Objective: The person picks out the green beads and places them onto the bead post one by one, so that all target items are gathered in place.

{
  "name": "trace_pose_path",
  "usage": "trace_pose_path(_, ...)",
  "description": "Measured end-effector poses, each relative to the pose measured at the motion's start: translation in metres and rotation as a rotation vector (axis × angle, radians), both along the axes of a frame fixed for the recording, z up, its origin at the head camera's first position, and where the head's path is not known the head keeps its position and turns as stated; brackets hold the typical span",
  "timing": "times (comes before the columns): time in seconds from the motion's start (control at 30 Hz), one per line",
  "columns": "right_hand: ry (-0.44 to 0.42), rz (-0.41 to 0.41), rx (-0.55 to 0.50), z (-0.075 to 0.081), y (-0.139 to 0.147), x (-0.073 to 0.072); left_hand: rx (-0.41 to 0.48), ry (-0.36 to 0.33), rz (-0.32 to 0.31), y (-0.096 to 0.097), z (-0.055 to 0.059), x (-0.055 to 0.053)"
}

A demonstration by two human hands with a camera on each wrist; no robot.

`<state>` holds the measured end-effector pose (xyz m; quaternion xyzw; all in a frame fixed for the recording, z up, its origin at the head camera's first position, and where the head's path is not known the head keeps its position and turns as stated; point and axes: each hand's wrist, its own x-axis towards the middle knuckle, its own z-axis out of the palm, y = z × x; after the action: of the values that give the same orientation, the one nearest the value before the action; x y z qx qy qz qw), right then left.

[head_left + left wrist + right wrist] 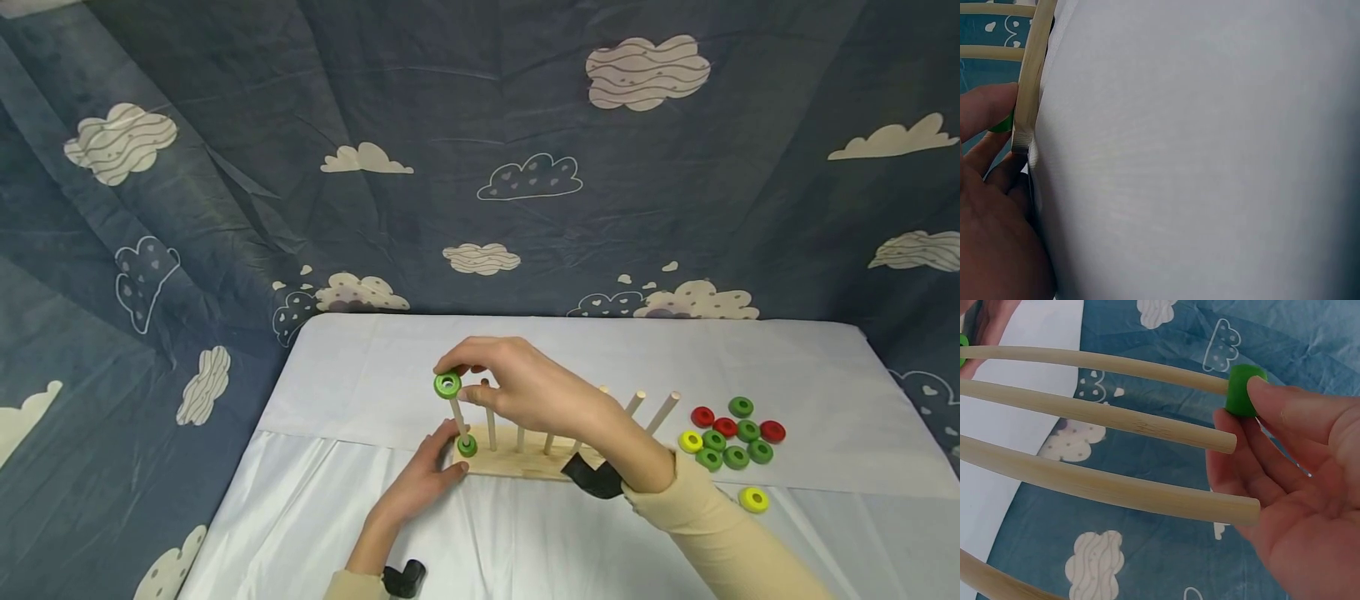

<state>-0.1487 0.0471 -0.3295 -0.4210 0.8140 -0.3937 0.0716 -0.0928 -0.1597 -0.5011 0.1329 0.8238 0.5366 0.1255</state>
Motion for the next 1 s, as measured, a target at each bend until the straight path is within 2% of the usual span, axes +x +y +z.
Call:
trace_pose_path(0.17,-0.027,-0.008,0.029,-0.0007,-0.0008,-0.0005,0.005,0.001,0.000,0.0005,-0.0001,-0.0004)
trace_pose_path(0.57,0.002,-0.067,0.097,-0.0025,-0.0035,0.0005,-0.004,-0.003,0.023,0.0019,0.0014,0.0010)
trace_pose_path(1.0,-0.014,-0.045,0.092,-0.0055,-0.0045,0.0001,-0.033,-0.015,0.028,0.0016,0.0014,0.0022)
